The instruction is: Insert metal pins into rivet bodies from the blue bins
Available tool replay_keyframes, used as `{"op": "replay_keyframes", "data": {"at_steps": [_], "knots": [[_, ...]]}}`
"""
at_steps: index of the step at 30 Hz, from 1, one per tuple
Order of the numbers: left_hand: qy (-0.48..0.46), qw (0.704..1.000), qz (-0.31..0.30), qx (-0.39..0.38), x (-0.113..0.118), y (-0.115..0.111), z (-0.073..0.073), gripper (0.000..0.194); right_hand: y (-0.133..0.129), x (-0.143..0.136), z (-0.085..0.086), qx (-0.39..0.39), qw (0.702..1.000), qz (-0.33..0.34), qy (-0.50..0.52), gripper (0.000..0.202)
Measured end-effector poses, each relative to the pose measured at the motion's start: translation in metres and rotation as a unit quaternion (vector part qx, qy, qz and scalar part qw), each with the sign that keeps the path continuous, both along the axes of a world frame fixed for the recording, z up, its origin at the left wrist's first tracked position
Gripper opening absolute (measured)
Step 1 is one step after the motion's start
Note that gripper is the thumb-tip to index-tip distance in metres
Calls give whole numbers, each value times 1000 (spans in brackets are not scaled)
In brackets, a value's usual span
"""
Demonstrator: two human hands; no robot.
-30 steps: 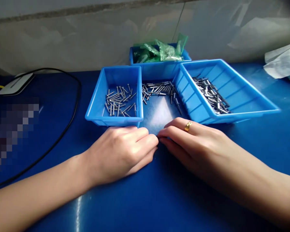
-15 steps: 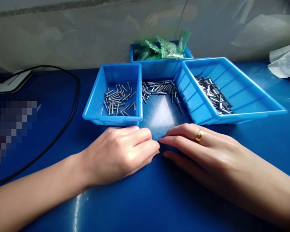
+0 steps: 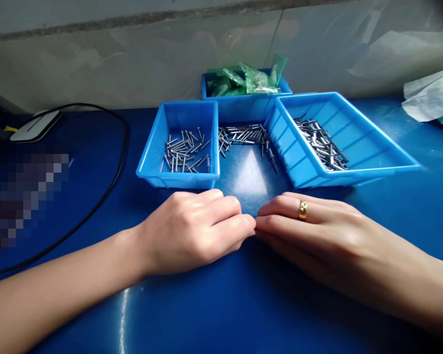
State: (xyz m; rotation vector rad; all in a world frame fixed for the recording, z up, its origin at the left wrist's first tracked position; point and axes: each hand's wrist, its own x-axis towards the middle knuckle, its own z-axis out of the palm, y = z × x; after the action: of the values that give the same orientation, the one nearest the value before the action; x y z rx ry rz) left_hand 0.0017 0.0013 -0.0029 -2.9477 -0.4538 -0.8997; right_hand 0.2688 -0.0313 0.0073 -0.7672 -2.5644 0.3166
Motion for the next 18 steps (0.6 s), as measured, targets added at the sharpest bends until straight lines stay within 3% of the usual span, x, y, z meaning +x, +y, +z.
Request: {"op": "replay_keyframes", "data": {"at_steps": [6, 18], "knots": [[4, 999, 14, -32, -1, 1, -2, 32, 1, 1, 4, 53, 998, -22, -2, 41], [-39, 999, -12, -22, -3, 1, 2, 27, -1, 2, 2, 48, 999, -15, -6, 44]]}}
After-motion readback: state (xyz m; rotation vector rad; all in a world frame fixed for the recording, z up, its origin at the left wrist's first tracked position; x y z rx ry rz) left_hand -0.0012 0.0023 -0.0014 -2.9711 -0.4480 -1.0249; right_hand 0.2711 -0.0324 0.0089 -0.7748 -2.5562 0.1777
